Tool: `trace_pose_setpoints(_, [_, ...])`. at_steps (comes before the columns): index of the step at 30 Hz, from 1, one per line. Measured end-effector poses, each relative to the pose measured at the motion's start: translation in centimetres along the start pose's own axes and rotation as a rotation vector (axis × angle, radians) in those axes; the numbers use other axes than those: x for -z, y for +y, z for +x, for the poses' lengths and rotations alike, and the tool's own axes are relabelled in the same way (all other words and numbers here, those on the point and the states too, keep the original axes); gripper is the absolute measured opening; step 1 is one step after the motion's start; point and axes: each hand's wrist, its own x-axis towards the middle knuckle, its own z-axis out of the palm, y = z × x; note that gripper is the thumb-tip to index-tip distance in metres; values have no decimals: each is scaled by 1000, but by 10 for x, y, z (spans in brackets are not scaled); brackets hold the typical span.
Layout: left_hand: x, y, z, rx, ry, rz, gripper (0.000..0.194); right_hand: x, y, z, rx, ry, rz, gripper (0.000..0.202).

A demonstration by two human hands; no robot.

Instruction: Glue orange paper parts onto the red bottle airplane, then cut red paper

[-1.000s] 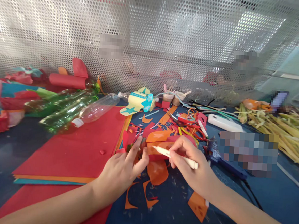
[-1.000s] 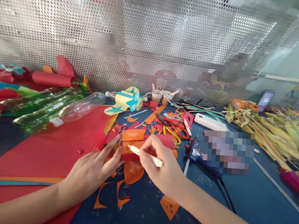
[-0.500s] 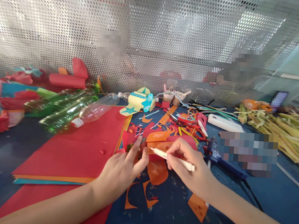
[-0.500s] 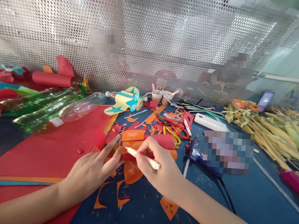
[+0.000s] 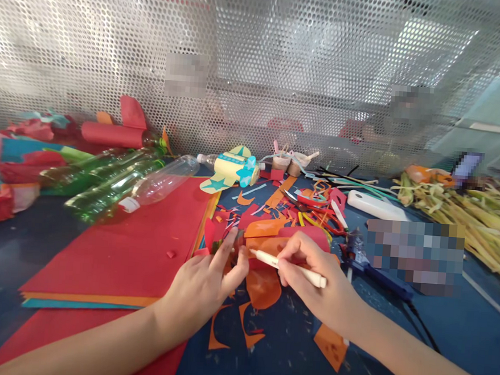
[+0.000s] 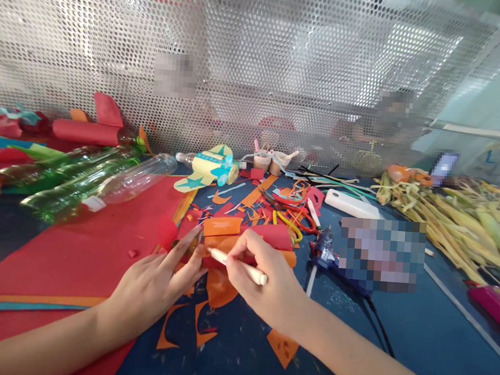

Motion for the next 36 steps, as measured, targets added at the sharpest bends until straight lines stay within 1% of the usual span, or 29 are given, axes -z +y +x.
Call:
trace_pose_setpoints(4, [-1, 0, -1, -4, 12, -4, 30, 0, 0, -1, -2, -1, 1, 17])
trace_pose_setpoints(9, [-1, 1, -2, 0, -11, 0, 30, 0, -1, -1, -9, -6, 8, 17])
trace_pose_setpoints(15, [-2, 0, -3, -1, -8, -6, 32, 1, -2, 0, -9, -2, 11, 16])
trace_pose_setpoints(27, [1, 0, 0, -3, -23, 2, 29, 1, -2, 0, -21, -3, 30, 16])
trace_pose_setpoints(32, [2, 0, -1, -3, -36, 0, 31, 1, -1, 1, -42, 0, 34, 16])
trace_pose_setpoints(36, [1, 1, -1, 8, -50, -17, 31, 1, -1, 0, -13, -5, 29, 17])
